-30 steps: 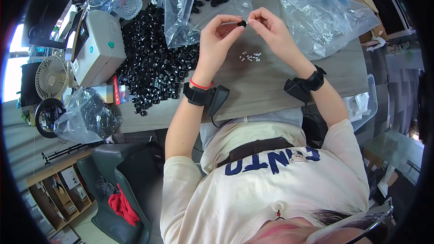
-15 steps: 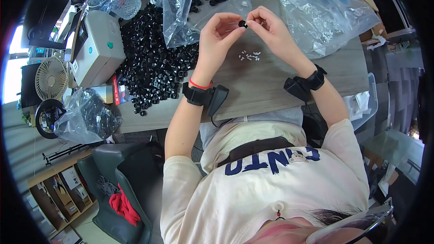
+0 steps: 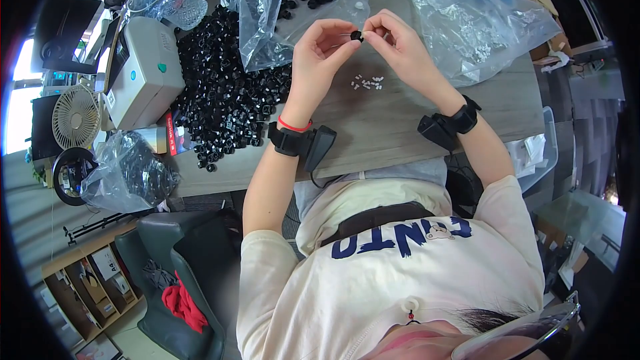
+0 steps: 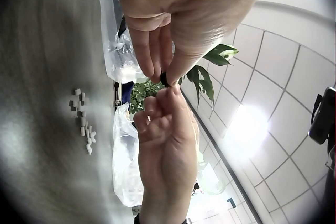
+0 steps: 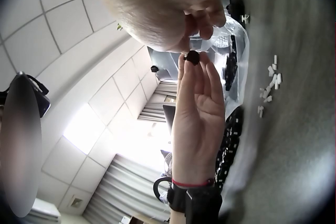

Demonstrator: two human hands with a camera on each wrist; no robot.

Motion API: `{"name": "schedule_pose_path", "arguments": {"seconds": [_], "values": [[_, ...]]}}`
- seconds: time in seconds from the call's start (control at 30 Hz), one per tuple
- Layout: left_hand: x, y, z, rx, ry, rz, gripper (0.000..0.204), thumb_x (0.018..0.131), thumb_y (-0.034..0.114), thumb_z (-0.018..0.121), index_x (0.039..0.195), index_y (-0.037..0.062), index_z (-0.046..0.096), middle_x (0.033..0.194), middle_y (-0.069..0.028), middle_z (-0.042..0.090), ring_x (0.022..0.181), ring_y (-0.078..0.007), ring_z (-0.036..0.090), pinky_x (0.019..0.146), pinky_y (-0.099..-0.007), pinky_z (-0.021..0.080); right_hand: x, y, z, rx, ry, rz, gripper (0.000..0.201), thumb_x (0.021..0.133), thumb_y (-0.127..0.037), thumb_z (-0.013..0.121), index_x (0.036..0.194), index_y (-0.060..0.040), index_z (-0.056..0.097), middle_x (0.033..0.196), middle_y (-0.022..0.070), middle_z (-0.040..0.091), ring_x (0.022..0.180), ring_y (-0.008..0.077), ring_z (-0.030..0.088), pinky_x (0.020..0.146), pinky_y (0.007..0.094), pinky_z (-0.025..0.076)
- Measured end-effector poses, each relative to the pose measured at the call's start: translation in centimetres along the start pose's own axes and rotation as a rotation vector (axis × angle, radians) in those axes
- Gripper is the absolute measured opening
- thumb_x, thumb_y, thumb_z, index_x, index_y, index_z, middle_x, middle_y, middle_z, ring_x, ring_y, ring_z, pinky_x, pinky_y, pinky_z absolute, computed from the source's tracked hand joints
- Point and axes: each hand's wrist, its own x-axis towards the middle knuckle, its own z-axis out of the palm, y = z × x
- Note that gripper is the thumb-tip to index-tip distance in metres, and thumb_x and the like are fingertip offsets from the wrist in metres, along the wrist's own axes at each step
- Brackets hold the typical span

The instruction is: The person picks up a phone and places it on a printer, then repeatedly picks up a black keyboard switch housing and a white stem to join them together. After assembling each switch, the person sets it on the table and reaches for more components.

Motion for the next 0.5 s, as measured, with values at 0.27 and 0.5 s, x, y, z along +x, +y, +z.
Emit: {"name": "schedule_pose_path", "arguments": {"seconds": [0.27, 0.5], "values": [[-0.05, -0.05, -0.03, -0.028, 0.001, -0.002, 0.03, 0.082, -0.002, 0.071, 0.11, -0.0009, 0.059, 0.109, -0.0079, 0.065, 0.096, -0.0119, 0.062, 0.088, -0.0254, 0.052, 0.14, 1.08, 0.38, 0.168, 0.042, 0.093, 0.01, 0.094, -0.014, 0.061, 0.097, -0.0055, 0.058, 0.083, -0.005, 0.05, 0.074, 0.0035, 0.046, 0.065, 0.0185, 0.038], [-0.08, 0.04, -0.24, -0.033, -0.019, 0.024, 0.03, 0.083, -0.002, 0.071, 0.111, -0.0009, 0.059, 0.11, -0.0089, 0.066, 0.095, -0.012, 0.063, 0.088, -0.0253, 0.051, 0.21, 0.57, 0.0, 0.543, -0.082, 0.366, 0.014, 0.093, -0.02, 0.064, 0.094, -0.0087, 0.057, 0.076, -0.0065, 0.05, 0.064, 0.0015, 0.043, 0.055, 0.0176, 0.035]]}}
